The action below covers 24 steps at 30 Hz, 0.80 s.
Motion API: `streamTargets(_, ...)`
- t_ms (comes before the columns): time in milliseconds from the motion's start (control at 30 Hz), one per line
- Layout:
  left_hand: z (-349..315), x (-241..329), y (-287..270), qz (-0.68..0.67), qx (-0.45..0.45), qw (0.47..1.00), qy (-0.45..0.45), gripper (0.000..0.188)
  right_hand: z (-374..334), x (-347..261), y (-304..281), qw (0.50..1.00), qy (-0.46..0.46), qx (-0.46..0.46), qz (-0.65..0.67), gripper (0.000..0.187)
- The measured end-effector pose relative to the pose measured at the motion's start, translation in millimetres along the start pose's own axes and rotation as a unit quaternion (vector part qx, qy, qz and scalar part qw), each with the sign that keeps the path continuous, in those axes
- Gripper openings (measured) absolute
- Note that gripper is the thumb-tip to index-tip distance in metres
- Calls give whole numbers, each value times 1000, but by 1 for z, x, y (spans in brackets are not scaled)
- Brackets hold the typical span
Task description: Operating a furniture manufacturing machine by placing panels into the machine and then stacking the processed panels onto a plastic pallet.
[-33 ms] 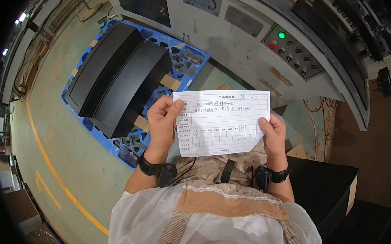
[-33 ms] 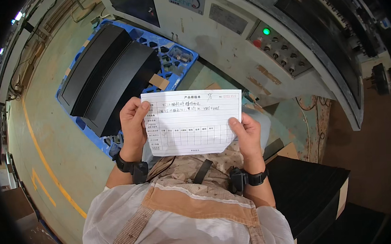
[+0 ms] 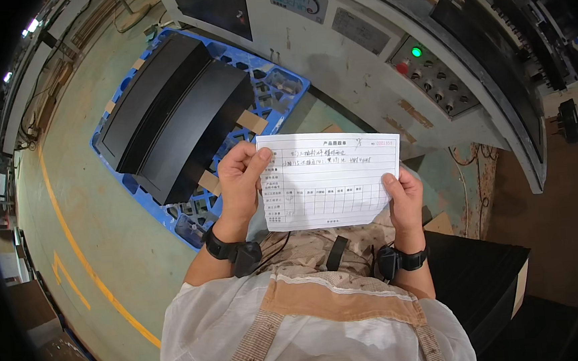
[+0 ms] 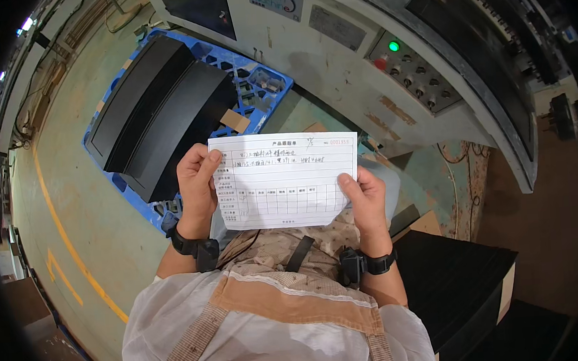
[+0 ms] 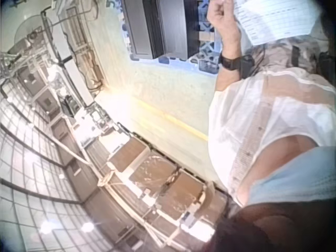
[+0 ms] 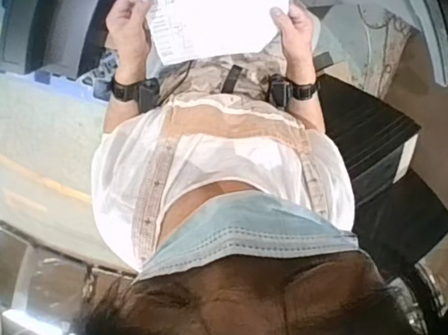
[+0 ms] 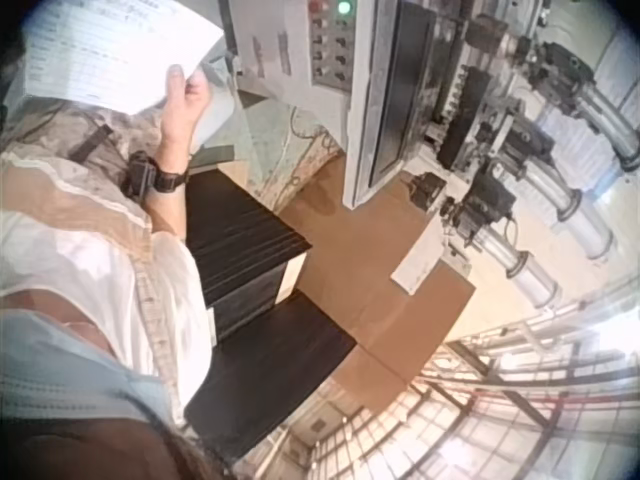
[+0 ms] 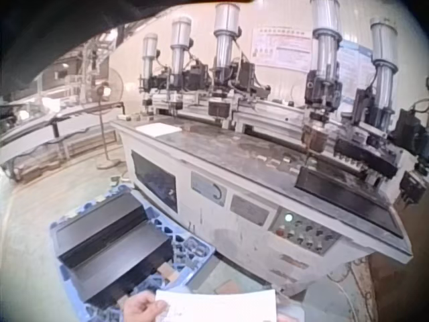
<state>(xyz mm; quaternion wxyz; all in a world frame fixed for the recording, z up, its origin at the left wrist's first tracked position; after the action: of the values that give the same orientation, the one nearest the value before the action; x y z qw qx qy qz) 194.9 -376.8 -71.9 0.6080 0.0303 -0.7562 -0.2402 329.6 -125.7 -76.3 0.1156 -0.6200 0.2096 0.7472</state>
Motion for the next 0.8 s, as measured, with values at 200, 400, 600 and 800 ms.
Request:
streamTargets(200,1,4,3,26,-1,1000,11,16,3,-3,0,1000,-1,0,5,16)
streamTargets(400,-1,8,5,20,-14,1000,19,18,2,-7,0,1000,-19,2,-3,15)
streamTargets(600,-4,12,7,13,-17,1000,15,18,1,-13,1,999,-38,4,-19,13)
streamTargets(800,-5,11,6,11,-16,1000,18,19,-1,-16,4,998,-57,9,-14,11)
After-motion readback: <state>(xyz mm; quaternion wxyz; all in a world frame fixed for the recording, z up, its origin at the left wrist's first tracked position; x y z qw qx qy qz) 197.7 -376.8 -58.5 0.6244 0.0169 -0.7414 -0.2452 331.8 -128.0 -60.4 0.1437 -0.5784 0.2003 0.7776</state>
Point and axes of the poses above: each hand's wrist, its own z-axis towards the middle knuckle, its own y-axis out of the palm, x = y × z, the point moved 2 cm from there along z, towards the middle knuckle, and after that the axes turned 11 degrees about -y, right-handed, at the moved point
